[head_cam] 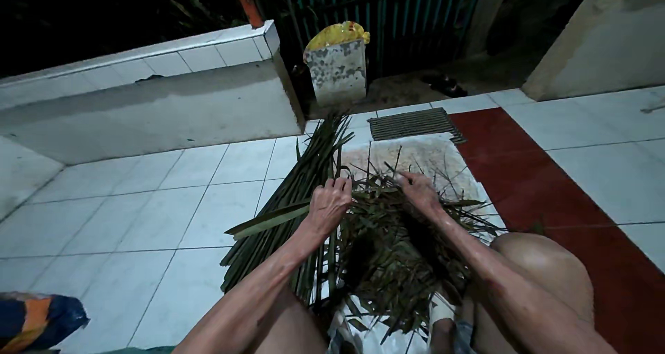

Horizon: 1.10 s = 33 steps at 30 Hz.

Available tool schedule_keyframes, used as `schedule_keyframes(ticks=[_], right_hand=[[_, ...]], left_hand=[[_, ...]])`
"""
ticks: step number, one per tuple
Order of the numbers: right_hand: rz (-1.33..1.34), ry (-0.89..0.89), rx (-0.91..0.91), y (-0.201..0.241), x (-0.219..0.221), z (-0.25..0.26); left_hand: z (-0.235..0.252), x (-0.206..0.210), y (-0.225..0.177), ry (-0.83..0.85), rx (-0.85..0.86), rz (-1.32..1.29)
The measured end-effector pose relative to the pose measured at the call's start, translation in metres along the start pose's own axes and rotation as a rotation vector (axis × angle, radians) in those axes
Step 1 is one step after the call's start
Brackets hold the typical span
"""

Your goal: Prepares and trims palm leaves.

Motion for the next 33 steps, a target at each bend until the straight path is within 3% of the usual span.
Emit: schedule_keyframes(ticks=[8, 13, 27, 30, 33], right_hand=[[0.196, -0.155, -0.122, 0.003, -0.003, -0.010], [0.181, -0.030, -0.269, 0.012, 0.002, -0.019], [0.132, -0.062, 0.001, -0.049, 0.007, 0.017], [0.081, -0.148, 0.114, -0.054, -0.001, 0.016], [0.104, -0.242, 0.130, -0.049, -0.012, 0.010]], left_hand=[[-0.004, -0.002, 0.007, -0.060, -0.018, -0.008], [-0.003, -0.003, 0.002, -0.103, 0.012, 0.011], [-0.021, -0.004, 0.022, -0.141, -0.005, -0.022], [-0.021, -0.007, 0.030, -0.035, -0.136, -0.132], [-0.018, -0.012, 0.040, 0.110, -0.380, -0.432]])
Point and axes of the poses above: each hand's wrist, its own z-axis towards the middle knuckle, its own x-axis out of the palm, y = z × x, the point moved 1 cm from there along z, towards the middle knuckle, and after that the axes turned 11 degrees about -z, right-handed, at the moved point
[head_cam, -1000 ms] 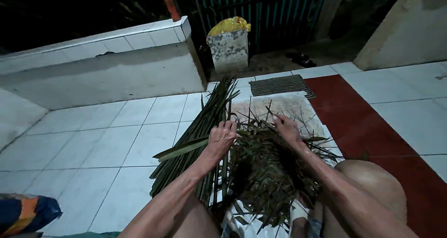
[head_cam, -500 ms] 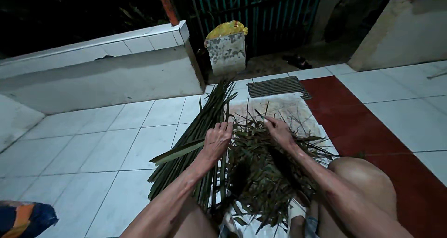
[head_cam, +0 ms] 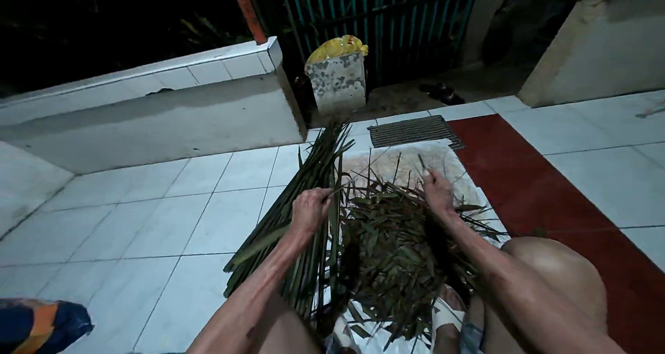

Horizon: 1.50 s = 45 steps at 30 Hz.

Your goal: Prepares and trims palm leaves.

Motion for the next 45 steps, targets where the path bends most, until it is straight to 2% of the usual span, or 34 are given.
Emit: schedule_keyframes(ticks=[3, 6, 8, 11, 15, 19, 23, 25, 29, 35, 40, 45], right_hand=[[0.170, 0.020, -0.149, 0.018, 0.000, -0.014], [0.326, 0.200, -0.313, 0.042, 0.004, -0.031], [0.375, 0.317, -0.346, 0.053, 0.009, -0.040], [0.461, 0.388, -0.318, 0.059, 0.020, -0.043], [0.576, 0.377, -0.243, 0.065, 0.024, -0.036], [0.655, 0.352, -0.193, 0.069, 0.017, -0.027], [0.615, 0.303, -0.155, 0.062, 0.011, -0.020], [0.511, 0.273, -0.153, 0.058, 0.013, -0.020], [0.275, 0.270, -0.244, 0.064, 0.020, -0.035], [0.260, 0.484, -0.526, 0.078, 0.036, -0.065], [0.234, 0.550, -0.533, 0.077, 0.042, -0.069], [0.203, 0.505, -0.496, 0.083, 0.039, -0.069]], left_hand=[[0.007, 0.000, 0.010, 0.058, -0.085, -0.248], [0.011, 0.003, 0.002, 0.131, -0.122, -0.398], [0.014, 0.008, -0.002, 0.173, -0.117, -0.465], [0.016, 0.017, -0.009, 0.225, -0.073, -0.525], [0.017, 0.023, -0.014, 0.253, -0.021, -0.546], [0.015, 0.019, -0.004, 0.350, -0.051, -0.633], [0.009, 0.015, 0.013, 0.456, -0.102, -0.690], [0.007, 0.016, 0.018, 0.449, -0.123, -0.708], [0.013, 0.015, 0.023, 0.329, -0.172, -0.610], [0.026, 0.023, 0.018, 0.226, -0.149, -0.374], [0.028, 0.026, 0.007, 0.207, -0.074, -0.309], [0.028, 0.030, 0.000, 0.184, -0.058, -0.253]])
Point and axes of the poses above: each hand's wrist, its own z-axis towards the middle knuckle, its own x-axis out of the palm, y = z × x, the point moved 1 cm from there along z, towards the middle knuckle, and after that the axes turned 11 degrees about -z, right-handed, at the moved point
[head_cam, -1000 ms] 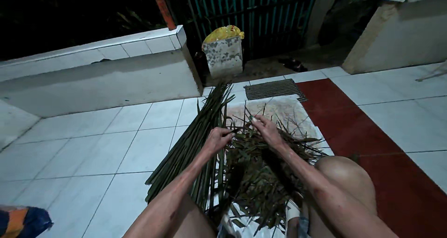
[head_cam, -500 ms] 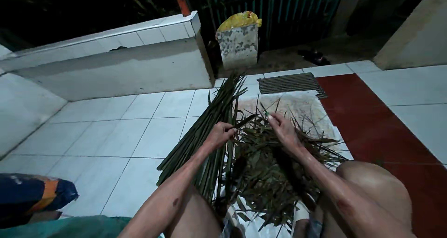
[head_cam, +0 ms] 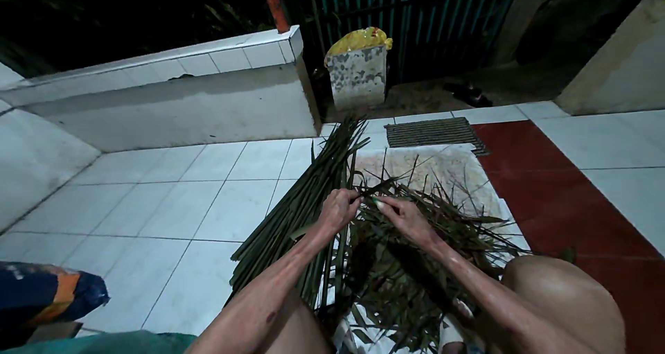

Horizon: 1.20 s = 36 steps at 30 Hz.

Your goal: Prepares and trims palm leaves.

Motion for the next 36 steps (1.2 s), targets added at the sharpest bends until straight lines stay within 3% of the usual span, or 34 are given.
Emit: schedule_keyframes(ticks=[11, 19, 31, 36], right_hand=[[-0.125, -0.050, 0.116, 0.007, -0.001, 0.004], [-0.186, -0.057, 0.220, 0.001, -0.004, 0.005], [-0.245, -0.065, 0.316, -0.024, -0.014, 0.007], [-0.271, -0.156, 0.392, -0.041, -0.024, 0.008]], left_hand=[[-0.012, 0.007, -0.028, -0.060, 0.011, 0.249], [-0.021, 0.017, -0.042, -0.105, 0.159, 0.612], [-0.029, 0.017, -0.041, -0.044, 0.176, 0.638], [-0.035, 0.014, -0.038, -0.030, 0.173, 0.633]])
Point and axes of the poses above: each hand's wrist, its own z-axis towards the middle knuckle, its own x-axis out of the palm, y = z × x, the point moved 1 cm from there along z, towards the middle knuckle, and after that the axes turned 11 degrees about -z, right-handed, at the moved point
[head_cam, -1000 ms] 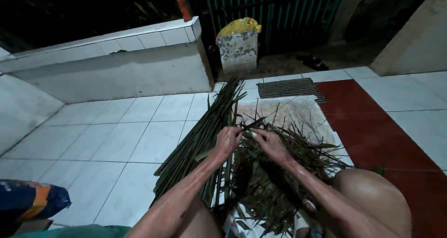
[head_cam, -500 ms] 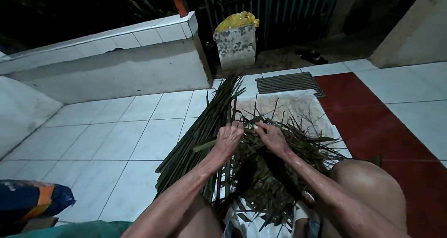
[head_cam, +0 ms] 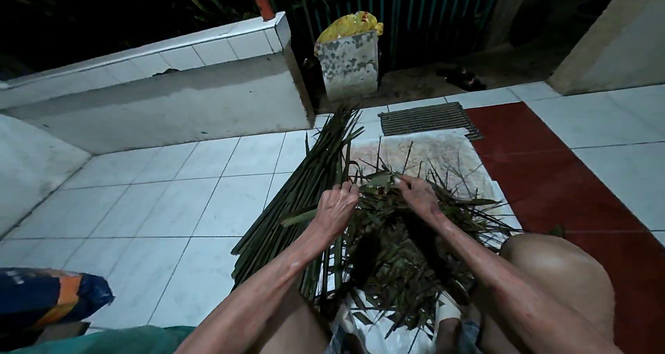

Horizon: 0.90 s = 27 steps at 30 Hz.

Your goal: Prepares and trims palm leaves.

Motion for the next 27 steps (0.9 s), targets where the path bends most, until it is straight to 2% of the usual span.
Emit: schedule_keyframes(ticks=[3, 7, 12, 16, 20, 27], right_hand=[[-0.011, -0.067, 0.037, -0.016, -0.006, 0.007], [0.086, -0.080, -0.067, -0.010, -0.012, -0.002], [0.215, 0.100, -0.292, 0.013, -0.010, -0.024], [0.224, 0.163, -0.358, 0.024, -0.006, -0.029], [0.232, 0.187, -0.318, 0.028, -0.008, -0.029], [0.063, 0.138, -0.218, 0.038, -0.012, -0.032]], left_hand=[[-0.004, 0.000, 0.007, -0.047, 0.004, -0.012], [-0.006, 0.003, 0.012, -0.132, 0.016, 0.006], [-0.001, 0.003, 0.006, -0.087, -0.024, -0.018], [0.002, 0.007, 0.006, -0.195, 0.036, 0.037], [0.001, 0.010, 0.005, -0.314, 0.138, 0.115], [0.002, 0.014, 0.002, -0.333, 0.145, 0.180]])
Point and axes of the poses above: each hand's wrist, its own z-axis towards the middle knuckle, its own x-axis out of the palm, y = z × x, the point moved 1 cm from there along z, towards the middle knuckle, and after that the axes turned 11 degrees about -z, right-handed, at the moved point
